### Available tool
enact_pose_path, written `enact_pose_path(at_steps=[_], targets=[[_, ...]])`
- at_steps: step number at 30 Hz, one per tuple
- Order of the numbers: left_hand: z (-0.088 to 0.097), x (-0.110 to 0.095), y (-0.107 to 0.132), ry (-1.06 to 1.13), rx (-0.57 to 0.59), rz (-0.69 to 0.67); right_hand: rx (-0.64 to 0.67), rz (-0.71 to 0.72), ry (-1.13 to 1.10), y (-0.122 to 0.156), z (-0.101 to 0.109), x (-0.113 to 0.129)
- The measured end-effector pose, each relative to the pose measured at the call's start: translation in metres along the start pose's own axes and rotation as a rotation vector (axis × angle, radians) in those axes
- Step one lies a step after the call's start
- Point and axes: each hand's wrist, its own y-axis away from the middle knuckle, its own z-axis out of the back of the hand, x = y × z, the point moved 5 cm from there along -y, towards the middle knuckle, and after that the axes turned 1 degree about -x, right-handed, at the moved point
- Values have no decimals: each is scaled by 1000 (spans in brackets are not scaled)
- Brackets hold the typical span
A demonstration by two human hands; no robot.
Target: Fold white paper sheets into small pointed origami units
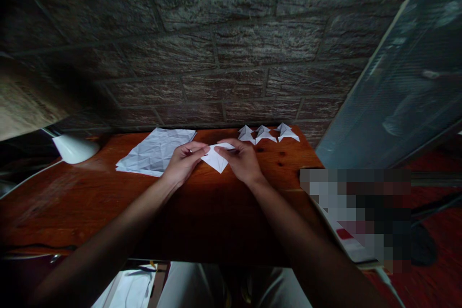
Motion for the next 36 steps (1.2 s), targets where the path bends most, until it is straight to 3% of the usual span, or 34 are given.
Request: enact_pose_path(at_steps=[9,14,17,25,31,36], targets=[[2,-5,1,-251,83,-45,74,-50,-1,1,-1,5],[4,-14,3,-451,62,-253,79,-39,46,2,-2,4],[2,-16,6,-559,110,-324,61,4,92,3,-1,6],[-6,-15,11,-672,248,-299,122,4,22,5,-8,10],[-5,-19,14,-773,242,-367,188,-50,-40,3,-10,9],[-5,-14,11,-723,225,-316,177,-22,29,3,-8,10]])
